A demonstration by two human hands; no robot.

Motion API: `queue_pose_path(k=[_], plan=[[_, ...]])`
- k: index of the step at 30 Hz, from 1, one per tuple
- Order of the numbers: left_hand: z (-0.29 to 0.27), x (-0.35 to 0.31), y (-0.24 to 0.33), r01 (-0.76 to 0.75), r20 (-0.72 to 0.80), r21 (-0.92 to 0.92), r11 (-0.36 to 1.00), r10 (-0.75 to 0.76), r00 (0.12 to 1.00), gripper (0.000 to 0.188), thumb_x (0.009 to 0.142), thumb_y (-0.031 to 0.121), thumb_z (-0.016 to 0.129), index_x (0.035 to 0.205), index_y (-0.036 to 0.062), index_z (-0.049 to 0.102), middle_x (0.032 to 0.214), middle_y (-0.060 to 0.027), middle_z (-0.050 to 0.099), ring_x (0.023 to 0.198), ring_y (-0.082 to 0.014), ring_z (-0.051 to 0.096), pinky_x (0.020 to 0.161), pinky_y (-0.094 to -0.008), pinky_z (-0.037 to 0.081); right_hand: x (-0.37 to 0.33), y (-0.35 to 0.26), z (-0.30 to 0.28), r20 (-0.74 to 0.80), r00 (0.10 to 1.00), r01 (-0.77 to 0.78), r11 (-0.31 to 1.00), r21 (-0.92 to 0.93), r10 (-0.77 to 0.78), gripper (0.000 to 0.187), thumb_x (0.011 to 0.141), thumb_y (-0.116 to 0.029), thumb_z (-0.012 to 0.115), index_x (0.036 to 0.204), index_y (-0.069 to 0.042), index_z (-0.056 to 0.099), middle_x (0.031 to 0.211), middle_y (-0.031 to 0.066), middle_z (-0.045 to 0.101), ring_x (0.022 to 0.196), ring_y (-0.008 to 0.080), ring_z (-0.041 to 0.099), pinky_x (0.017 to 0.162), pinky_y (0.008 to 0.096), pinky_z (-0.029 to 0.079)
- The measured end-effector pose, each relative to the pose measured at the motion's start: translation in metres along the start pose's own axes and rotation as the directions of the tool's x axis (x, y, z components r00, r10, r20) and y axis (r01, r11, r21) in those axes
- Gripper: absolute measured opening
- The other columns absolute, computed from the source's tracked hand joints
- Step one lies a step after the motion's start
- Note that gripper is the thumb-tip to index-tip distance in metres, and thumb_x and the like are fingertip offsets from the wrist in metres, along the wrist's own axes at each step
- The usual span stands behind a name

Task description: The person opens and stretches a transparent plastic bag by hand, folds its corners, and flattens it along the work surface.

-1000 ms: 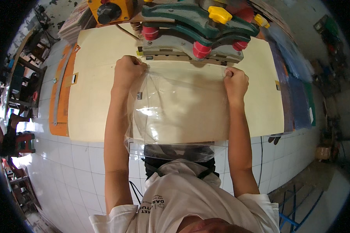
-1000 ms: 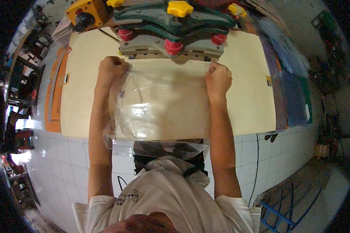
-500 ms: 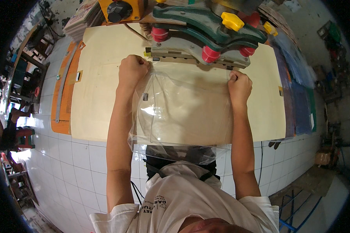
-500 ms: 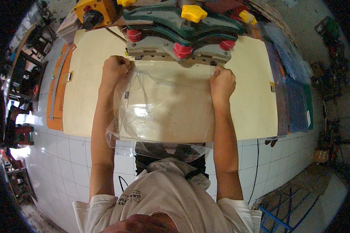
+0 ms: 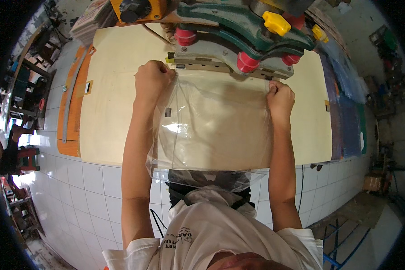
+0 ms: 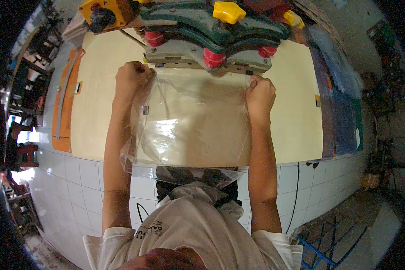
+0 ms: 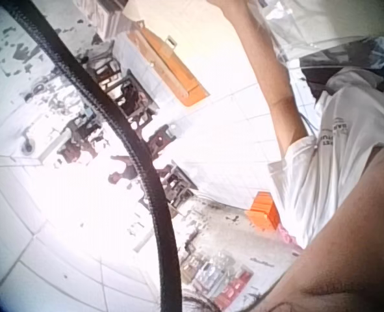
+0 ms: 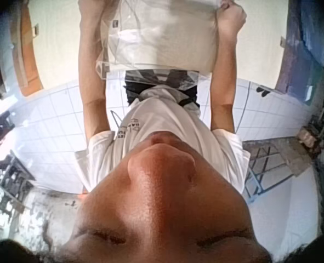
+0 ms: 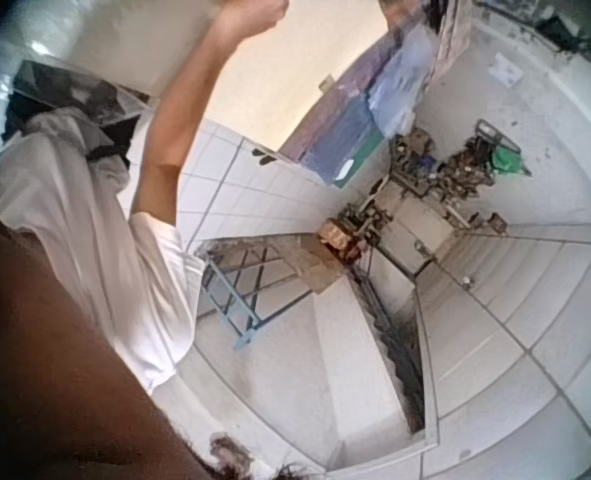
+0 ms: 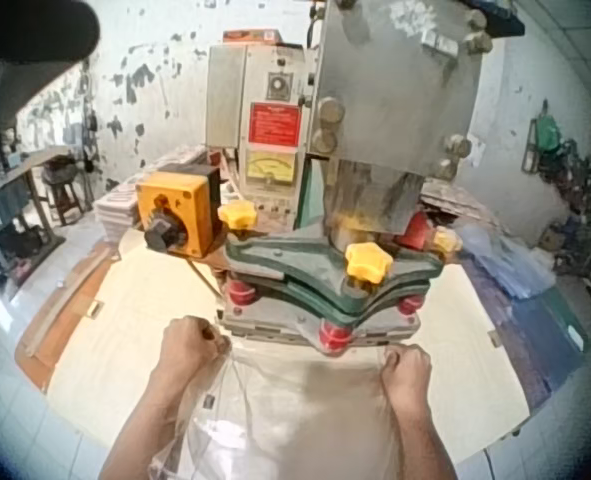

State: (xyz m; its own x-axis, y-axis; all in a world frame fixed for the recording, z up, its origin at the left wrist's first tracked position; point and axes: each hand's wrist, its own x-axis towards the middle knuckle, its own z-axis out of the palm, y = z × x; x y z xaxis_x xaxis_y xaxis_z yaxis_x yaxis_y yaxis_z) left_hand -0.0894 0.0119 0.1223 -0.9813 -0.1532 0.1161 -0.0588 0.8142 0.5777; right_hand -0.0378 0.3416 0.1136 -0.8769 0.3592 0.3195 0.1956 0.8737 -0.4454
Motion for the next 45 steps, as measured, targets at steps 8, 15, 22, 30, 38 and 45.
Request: queue_pose_path(k=[8, 15, 22, 30, 38, 45], plan=[[-0.003, -0.003, 0.006, -0.033, -0.016, -0.004, 0.999, 0.033, 0.999, 0.026, 0.067, 0.026, 0.076, 0.079, 0.0030, 0.072, 0.075, -0.0186, 0.068, 0.072, -0.0338, 0.066, 0.071, -0.0396, 0.053, 0.000, 0.012, 0.003, 0.014, 0.998, 0.057, 0.998, 0.026, -0.057, 0.028, 0.079, 0.000, 0.057, 0.103, -0.004, 0.071, 0.097, 0.0246, 0.063, 0.091, 0.0399, 0.062, 0.080, 0.0455, 0.050], [-0.004, 0.004, 0.001, 0.009, 0.052, -0.080, 0.997, -0.005, 0.999, 0.025, 0.068, 0.022, 0.074, 0.077, 0.0000, 0.070, 0.073, -0.0178, 0.068, 0.069, -0.0309, 0.066, 0.068, -0.0364, 0.052, -0.006, 0.004, 0.001, -0.034, 0.998, 0.055, 0.998, -0.007, -0.055, 0.027, 0.083, -0.001, 0.056, 0.104, -0.007, 0.071, 0.089, 0.0223, 0.062, 0.083, 0.0363, 0.062, 0.077, 0.0422, 0.049], [-0.002, 0.010, -0.013, 0.093, 0.146, -0.214, 0.972, -0.063, 0.987, 0.024, 0.078, 0.021, 0.068, 0.075, -0.0026, 0.069, 0.060, -0.0116, 0.064, 0.056, -0.0150, 0.061, 0.059, -0.0314, 0.049, -0.011, 0.000, 0.003, -0.049, 0.997, 0.054, 0.996, -0.077, -0.058, 0.026, 0.083, -0.002, 0.058, 0.104, -0.008, 0.071, 0.084, 0.0207, 0.059, 0.080, 0.0365, 0.061, 0.074, 0.0436, 0.049], [-0.006, 0.007, -0.006, 0.105, 0.145, -0.278, 0.955, -0.066, 0.987, 0.019, 0.078, 0.013, 0.064, 0.072, -0.0056, 0.067, 0.057, -0.0094, 0.062, 0.050, -0.0128, 0.057, 0.053, -0.0278, 0.047, -0.010, -0.001, 0.004, -0.018, 0.998, 0.061, 0.996, -0.059, -0.062, 0.031, 0.079, 0.000, 0.059, 0.108, -0.005, 0.069, 0.093, 0.0202, 0.060, 0.081, 0.0381, 0.063, 0.074, 0.0455, 0.052], [-0.009, 0.005, 0.001, 0.117, 0.140, -0.292, 0.949, -0.078, 0.987, 0.019, 0.079, 0.010, 0.062, 0.070, -0.0062, 0.066, 0.054, -0.0069, 0.058, 0.048, -0.0103, 0.054, 0.050, -0.0273, 0.045, -0.009, -0.001, 0.003, -0.021, 0.997, 0.067, 0.994, -0.086, -0.069, 0.033, 0.078, 0.001, 0.058, 0.108, -0.007, 0.069, 0.092, 0.0197, 0.059, 0.080, 0.0373, 0.063, 0.073, 0.0446, 0.052], [-0.011, 0.006, -0.003, 0.123, 0.159, -0.281, 0.952, -0.080, 0.984, 0.018, 0.079, 0.011, 0.064, 0.071, -0.0047, 0.066, 0.058, -0.0069, 0.061, 0.052, -0.0097, 0.055, 0.051, -0.0270, 0.045, -0.010, -0.004, 0.002, -0.034, 0.995, 0.089, 0.991, -0.104, -0.093, 0.036, 0.076, 0.002, 0.058, 0.108, -0.010, 0.070, 0.091, 0.0182, 0.059, 0.079, 0.0360, 0.063, 0.072, 0.0439, 0.052]])
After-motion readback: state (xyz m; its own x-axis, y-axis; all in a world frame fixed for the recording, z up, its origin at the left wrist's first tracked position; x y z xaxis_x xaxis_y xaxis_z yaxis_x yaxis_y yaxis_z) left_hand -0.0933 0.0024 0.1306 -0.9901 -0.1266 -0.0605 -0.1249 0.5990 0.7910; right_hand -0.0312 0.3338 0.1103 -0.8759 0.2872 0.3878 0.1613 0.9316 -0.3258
